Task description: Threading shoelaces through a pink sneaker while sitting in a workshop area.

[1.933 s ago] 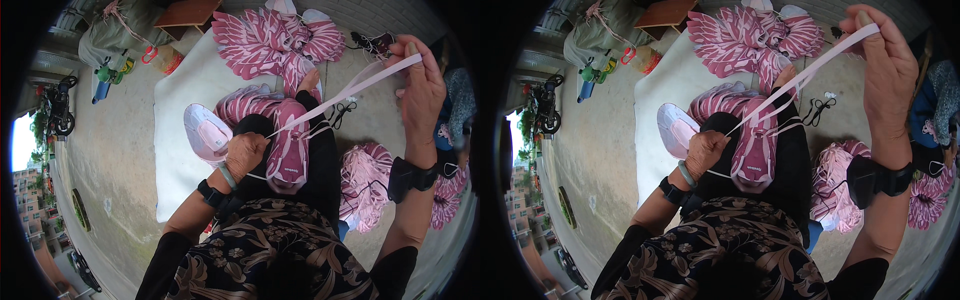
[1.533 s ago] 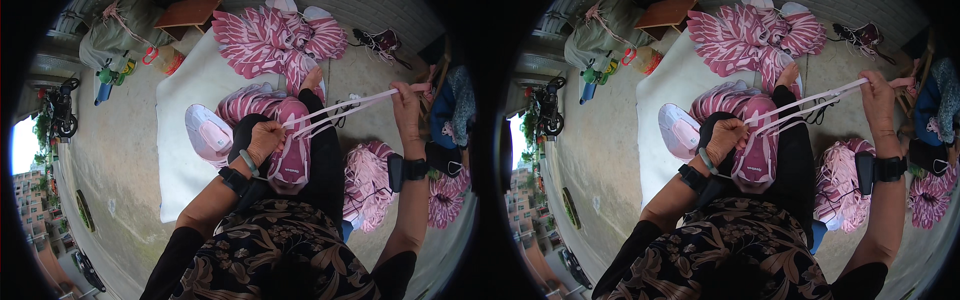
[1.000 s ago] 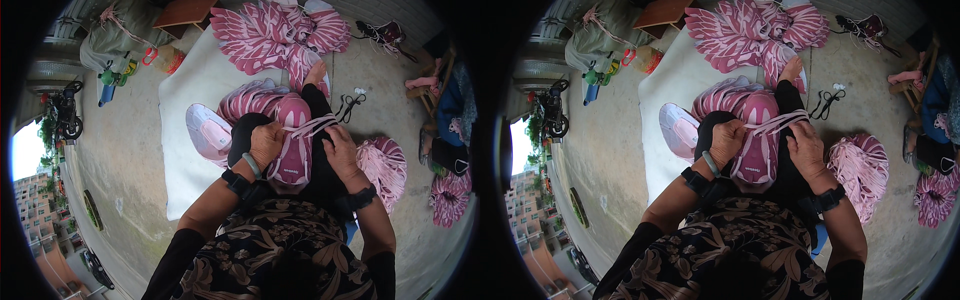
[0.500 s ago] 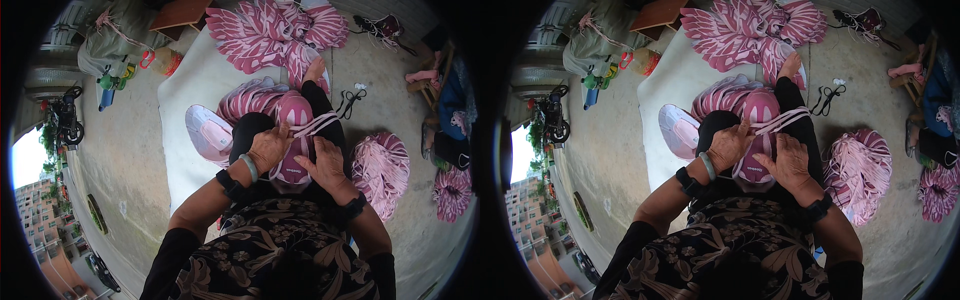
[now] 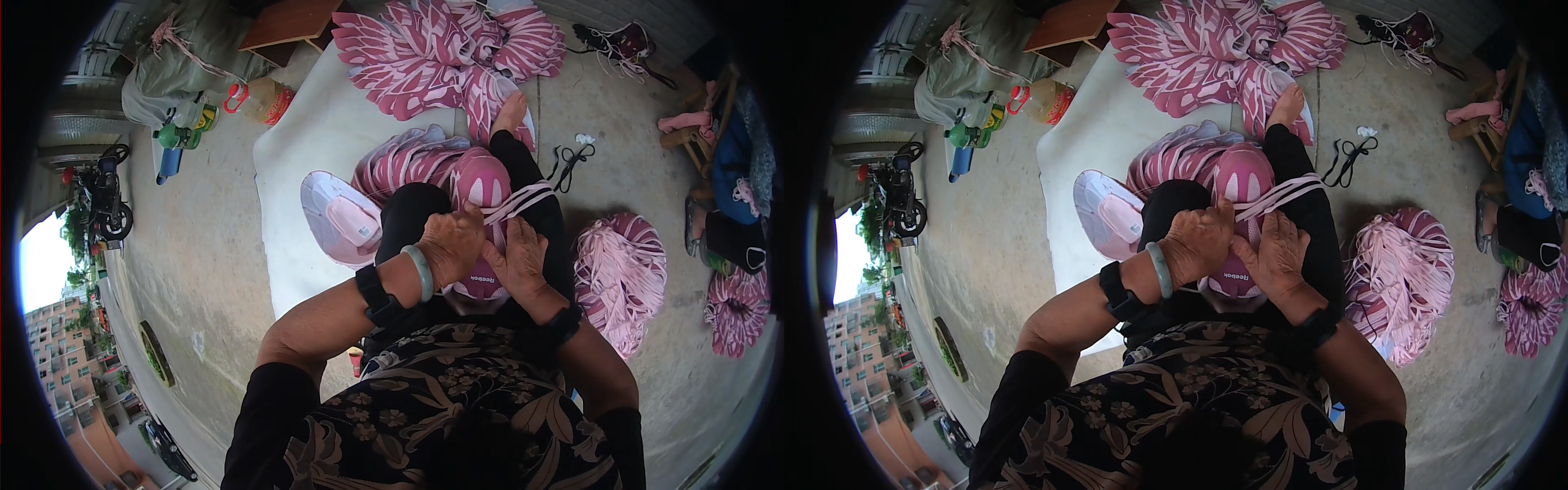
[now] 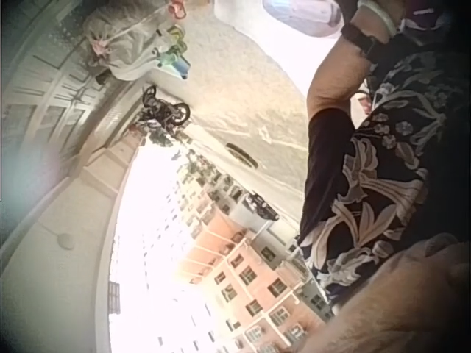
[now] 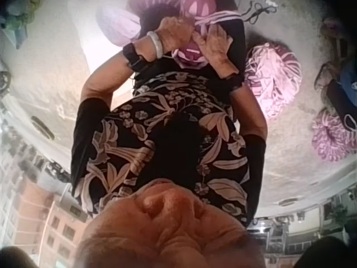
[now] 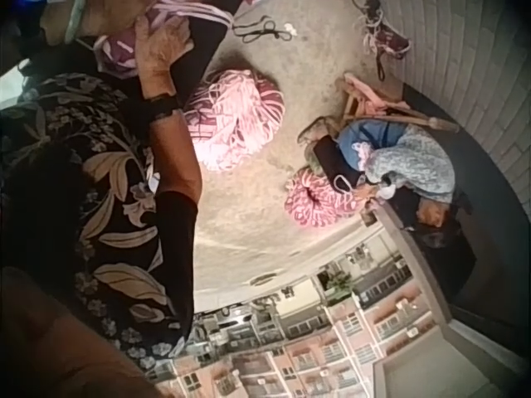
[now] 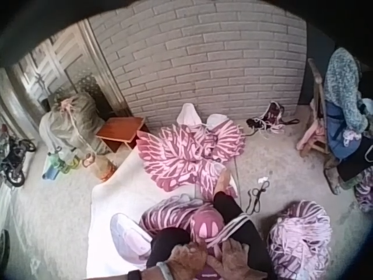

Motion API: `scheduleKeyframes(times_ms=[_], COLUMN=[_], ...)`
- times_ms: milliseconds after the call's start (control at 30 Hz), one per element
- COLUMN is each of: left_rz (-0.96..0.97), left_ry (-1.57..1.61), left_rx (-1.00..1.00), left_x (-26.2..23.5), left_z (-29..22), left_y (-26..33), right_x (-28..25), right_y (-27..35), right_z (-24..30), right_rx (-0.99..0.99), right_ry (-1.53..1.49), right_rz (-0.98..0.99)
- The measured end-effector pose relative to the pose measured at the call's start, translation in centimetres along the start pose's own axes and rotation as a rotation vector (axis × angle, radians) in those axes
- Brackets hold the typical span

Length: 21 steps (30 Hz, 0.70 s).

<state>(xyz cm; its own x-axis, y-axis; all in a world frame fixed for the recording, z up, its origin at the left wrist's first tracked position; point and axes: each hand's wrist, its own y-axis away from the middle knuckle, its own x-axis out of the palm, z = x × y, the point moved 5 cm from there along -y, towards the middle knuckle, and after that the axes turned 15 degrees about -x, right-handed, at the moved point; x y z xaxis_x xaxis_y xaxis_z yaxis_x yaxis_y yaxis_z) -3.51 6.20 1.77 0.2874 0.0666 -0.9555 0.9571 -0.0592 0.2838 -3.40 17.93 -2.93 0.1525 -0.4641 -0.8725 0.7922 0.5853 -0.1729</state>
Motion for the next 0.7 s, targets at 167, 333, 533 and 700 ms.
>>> scheduleKeyframes(times_ms=[167, 333, 533, 700], left_rz=[0.008, -0.012, -0.215, -0.198], left_ry=[0.028, 0.248, 0.424, 0.307], left_rx=[-0.047, -0.177, -0.211, -0.146], left_x=[0.9, 1.2, 1.0, 0.9], left_z=[0.4, 1.4, 2.1, 1.4], left_y=[-0.7, -0.5, 0.6, 0.6], right_x=[0.2, 0.3, 0.9, 1.2], right_y=[0.1, -0.1, -0.7, -1.1], right_z=[0.1, -0.4, -1.1, -1.3], right_rx=[-0.014, 0.039, 0.202, 0.276], right_ry=[-0.003, -0.048, -0.195, -0.285], right_rz=[0.003, 0.059, 0.148, 0.126])
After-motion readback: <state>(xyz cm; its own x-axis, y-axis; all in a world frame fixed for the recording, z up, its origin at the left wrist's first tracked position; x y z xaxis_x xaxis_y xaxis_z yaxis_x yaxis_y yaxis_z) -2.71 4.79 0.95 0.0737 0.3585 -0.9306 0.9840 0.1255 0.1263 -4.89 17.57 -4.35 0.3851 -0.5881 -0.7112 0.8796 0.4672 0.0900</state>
